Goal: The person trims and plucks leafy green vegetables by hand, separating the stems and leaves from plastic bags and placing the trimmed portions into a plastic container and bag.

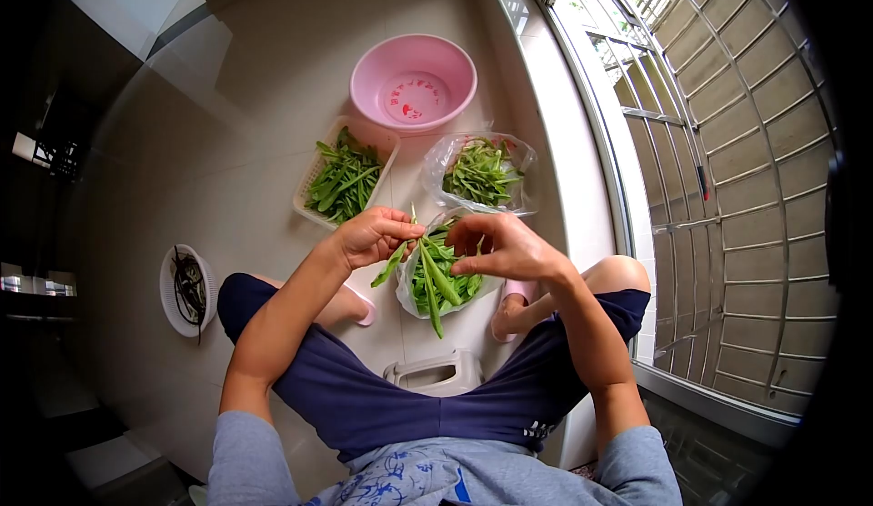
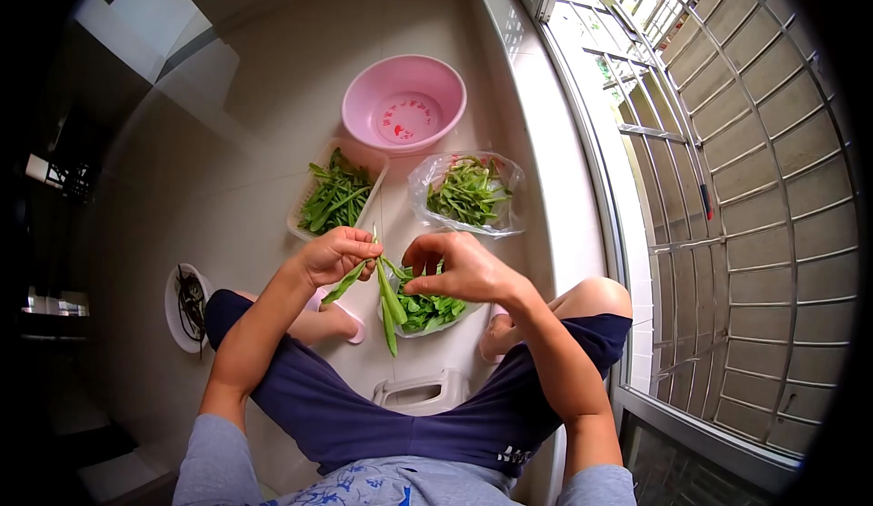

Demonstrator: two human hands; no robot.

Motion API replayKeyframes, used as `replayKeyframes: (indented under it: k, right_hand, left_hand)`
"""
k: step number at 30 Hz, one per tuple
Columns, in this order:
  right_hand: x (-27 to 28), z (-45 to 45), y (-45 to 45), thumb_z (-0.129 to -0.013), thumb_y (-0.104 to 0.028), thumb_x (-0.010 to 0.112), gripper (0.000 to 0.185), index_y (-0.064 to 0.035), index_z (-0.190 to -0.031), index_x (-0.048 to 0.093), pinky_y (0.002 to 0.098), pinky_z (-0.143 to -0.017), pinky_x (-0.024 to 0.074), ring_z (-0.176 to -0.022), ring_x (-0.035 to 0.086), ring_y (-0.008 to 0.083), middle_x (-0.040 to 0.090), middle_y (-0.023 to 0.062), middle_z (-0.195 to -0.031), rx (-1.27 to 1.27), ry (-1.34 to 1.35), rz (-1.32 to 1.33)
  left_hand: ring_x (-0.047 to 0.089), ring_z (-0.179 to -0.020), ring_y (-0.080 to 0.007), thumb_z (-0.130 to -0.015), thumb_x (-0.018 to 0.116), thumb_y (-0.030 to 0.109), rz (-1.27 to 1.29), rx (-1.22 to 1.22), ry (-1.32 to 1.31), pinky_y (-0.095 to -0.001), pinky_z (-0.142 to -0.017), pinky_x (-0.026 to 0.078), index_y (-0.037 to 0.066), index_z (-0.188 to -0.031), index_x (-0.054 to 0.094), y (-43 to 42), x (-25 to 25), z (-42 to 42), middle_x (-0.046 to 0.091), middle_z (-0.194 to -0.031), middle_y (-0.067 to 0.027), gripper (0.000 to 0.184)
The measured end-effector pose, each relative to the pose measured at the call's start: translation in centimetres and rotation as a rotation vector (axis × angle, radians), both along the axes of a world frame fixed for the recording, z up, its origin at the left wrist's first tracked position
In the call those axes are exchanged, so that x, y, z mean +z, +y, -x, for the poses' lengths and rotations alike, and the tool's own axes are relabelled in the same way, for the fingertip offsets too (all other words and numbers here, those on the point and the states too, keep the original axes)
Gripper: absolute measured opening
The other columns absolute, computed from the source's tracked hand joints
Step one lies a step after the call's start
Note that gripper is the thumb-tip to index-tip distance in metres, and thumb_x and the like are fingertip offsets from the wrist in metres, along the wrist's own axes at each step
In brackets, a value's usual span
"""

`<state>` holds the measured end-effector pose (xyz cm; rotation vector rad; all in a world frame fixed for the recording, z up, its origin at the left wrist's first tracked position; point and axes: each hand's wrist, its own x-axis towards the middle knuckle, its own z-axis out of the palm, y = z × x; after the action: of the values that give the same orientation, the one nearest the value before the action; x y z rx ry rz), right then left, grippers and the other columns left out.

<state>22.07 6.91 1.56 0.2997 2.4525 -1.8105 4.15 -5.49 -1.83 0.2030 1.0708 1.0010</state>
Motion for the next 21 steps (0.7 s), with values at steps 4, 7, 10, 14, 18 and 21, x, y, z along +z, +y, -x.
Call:
replayKeyframes:
  k: [4, 7, 10, 14, 18, 21]
  right_hand:
    - [-1.5, 0.1, -0.3, -0.072, -0.011, 0.058, 0.014, 0.0023, -0.077, 0.056, 0.0211, -0.054, 0.0405, -0.058, 0.048, 0.0067, 0.055, 0.0024, -0.066, -0.086, -0.059, 0.246]
    - [-1.8, 0.2, 0.6, -0.076, -0.016, 0.054, 0.018, 0.0021, -0.077, 0.057, 0.0189, -0.053, 0.0385, -0.056, 0.048, 0.0066, 0.056, 0.0022, -0.065, -0.08, -0.173, 0.474]
    - [-2.3, 0.3, 0.8, -0.077, -0.017, 0.053, 0.019, 0.0014, -0.077, 0.057, 0.0194, -0.055, 0.0396, -0.057, 0.049, 0.0074, 0.056, 0.0031, -0.066, -0.07, -0.234, 0.66]
    - [-2.7, 0.3, 0.5, -0.077, -0.018, 0.052, 0.018, -0.0013, -0.079, 0.058, 0.0172, -0.053, 0.0379, -0.057, 0.05, 0.0056, 0.058, 0.0022, -0.069, -0.041, -0.207, 0.784]
    - [-2.6, 0.4, 0.6, -0.076, -0.018, 0.054, 0.02, 0.0005, -0.08, 0.058, 0.0171, -0.056, 0.0392, -0.058, 0.049, 0.0059, 0.057, 0.0022, -0.069, -0.042, -0.21, 0.838]
    - [-2.6, 0.3, 0.7, -0.075, -0.021, 0.055, 0.02, -0.0015, -0.078, 0.059, 0.0169, -0.052, 0.0385, -0.057, 0.048, 0.0051, 0.055, -0.0003, -0.066, -0.051, -0.237, 0.817]
  left_hand:
    - [0.051, -0.049, -0.0134, -0.072, 0.057, 0.007, 0.0, -0.005, -0.005, -0.0224, -0.049, 0.042, 0.001, -0.071, 0.049, 0.0, 0.0, 0.0, 0.053, -0.058, -0.0066, 0.01]
    - [0.05, -0.049, -0.0134, -0.071, 0.057, 0.008, -0.033, -0.049, -0.023, -0.0226, -0.048, 0.041, 0.001, -0.071, 0.05, -0.1, -0.1, 0.1, 0.053, -0.058, -0.0064, 0.01]
    - [0.05, -0.048, -0.0131, -0.071, 0.057, 0.008, -0.068, -0.083, -0.028, -0.0226, -0.048, 0.04, 0.001, -0.071, 0.05, -0.2, 0.1, 0.1, 0.053, -0.058, -0.0062, 0.01]
    - [0.052, -0.052, -0.0126, -0.072, 0.057, 0.007, -0.063, -0.095, -0.097, -0.022, -0.051, 0.042, -0.001, -0.073, 0.052, -0.3, 0.1, 0.3, 0.054, -0.063, -0.0062, 0.009]
    - [0.052, -0.052, -0.0118, -0.072, 0.057, 0.008, -0.086, -0.09, -0.065, -0.022, -0.051, 0.042, 0.0, -0.073, 0.052, -0.4, -0.1, 0.5, 0.054, -0.062, -0.0055, 0.009]
    - [0.051, -0.053, -0.011, -0.072, 0.056, 0.008, -0.074, -0.07, -0.064, -0.022, -0.051, 0.042, 0.0, -0.073, 0.052, -0.4, -0.2, 0.8, 0.054, -0.062, -0.0051, 0.009]
